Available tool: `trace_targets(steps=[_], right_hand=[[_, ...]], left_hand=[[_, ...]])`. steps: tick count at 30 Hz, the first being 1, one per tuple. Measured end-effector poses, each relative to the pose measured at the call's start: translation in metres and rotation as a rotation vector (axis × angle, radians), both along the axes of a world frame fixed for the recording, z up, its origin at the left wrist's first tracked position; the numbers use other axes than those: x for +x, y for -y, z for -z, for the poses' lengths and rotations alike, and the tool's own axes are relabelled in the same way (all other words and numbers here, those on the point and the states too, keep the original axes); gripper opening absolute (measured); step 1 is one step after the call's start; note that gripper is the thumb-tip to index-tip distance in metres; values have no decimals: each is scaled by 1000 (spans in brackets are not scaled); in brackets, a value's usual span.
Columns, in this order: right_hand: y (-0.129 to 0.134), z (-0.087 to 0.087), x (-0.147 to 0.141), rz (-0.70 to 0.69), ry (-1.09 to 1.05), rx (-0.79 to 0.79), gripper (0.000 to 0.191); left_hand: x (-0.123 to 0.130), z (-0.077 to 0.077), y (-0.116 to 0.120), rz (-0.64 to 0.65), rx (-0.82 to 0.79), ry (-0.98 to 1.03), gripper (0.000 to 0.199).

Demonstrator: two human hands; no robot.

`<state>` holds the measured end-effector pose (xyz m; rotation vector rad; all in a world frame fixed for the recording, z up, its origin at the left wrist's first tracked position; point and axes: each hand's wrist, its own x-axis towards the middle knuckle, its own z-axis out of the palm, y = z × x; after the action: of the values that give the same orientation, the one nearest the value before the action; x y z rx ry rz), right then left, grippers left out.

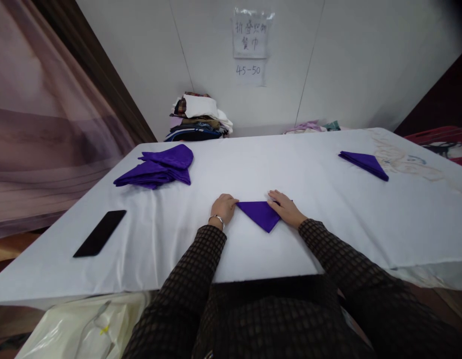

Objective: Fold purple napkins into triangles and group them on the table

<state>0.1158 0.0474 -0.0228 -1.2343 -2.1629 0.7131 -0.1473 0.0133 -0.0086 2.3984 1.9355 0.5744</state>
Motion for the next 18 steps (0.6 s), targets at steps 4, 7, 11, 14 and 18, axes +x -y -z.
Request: trace_targets(steps=[4, 7, 11, 14, 18], right_hand=[[0, 0, 0, 0, -5, 5, 54], [0, 0, 0, 1, -8, 0, 55], [0, -1, 0, -7, -6, 4, 57], [0, 0, 0, -9, 4, 12, 59], [0, 0, -2, 2, 15, 24, 58]], left_hand=[[2, -2, 1, -33, -26, 7, 27], [3, -4, 2, -55, -36, -1, 25], [4, -6, 3, -73, -44, -26, 24], [5, -6, 2, -78, -46, -39, 23], [3, -6, 1, -72, -38, -36, 23]])
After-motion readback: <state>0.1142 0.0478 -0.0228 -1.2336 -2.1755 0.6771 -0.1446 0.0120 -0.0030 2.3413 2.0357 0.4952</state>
